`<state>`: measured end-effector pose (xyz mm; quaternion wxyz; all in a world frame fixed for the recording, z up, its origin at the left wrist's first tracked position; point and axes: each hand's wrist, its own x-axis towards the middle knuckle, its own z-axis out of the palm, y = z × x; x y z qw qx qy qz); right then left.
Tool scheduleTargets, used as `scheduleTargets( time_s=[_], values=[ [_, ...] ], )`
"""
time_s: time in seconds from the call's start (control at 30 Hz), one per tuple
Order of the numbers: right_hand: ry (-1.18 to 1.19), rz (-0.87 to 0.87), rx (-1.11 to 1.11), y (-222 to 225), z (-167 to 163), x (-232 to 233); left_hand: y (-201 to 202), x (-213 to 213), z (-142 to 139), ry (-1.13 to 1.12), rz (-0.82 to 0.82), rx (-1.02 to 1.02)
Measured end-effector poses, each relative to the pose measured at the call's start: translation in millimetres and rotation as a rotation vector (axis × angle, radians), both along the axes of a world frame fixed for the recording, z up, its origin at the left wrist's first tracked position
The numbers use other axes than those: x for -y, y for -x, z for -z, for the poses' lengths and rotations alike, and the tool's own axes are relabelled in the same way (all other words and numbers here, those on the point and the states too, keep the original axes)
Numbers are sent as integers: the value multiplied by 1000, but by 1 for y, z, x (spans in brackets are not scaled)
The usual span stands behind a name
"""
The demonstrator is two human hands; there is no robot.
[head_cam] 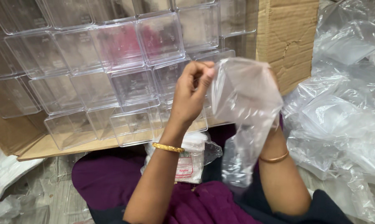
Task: The person sits on the floor in front of a cardboard carton and pulls clear plastic boxes out of plastic bags, stacking them into the carton. They open and empty several bags one at a time, set empty bags aside, and arrange the boxes in rows inside the carton.
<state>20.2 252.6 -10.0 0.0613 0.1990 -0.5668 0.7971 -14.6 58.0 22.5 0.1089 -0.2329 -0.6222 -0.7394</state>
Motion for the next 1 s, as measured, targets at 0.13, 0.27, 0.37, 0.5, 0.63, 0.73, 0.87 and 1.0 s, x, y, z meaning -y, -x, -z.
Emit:
scheduleTargets(
  time_s=[0.13, 0.27, 0.37, 0.5, 0.63, 0.73, 0.87, 1.0],
  values=[
    [55, -169, 32, -12, 10, -8, 8, -3, 14, -21, -28, 101],
    [99, -393, 82, -20, 23, -17, 20, -11, 23, 16, 59, 148],
    [-173, -534, 196, -27, 36, -12, 29, -24, 31, 156, 118, 60],
    [-258, -193, 22, -31, 45, -28, 28, -28, 45, 306, 46, 81],
    [491, 325, 5, -21, 45, -128, 17, 6, 55, 264, 24, 149],
    [490, 809, -114, -3, 65, -218, 6, 24, 58, 398, -49, 118],
    [535, 1099, 111, 21, 112, -274, -6, 32, 64, 522, -149, -59],
    [432, 1076, 209, 33, 107, -255, -5, 36, 72, 683, -331, -317]
  ],
)
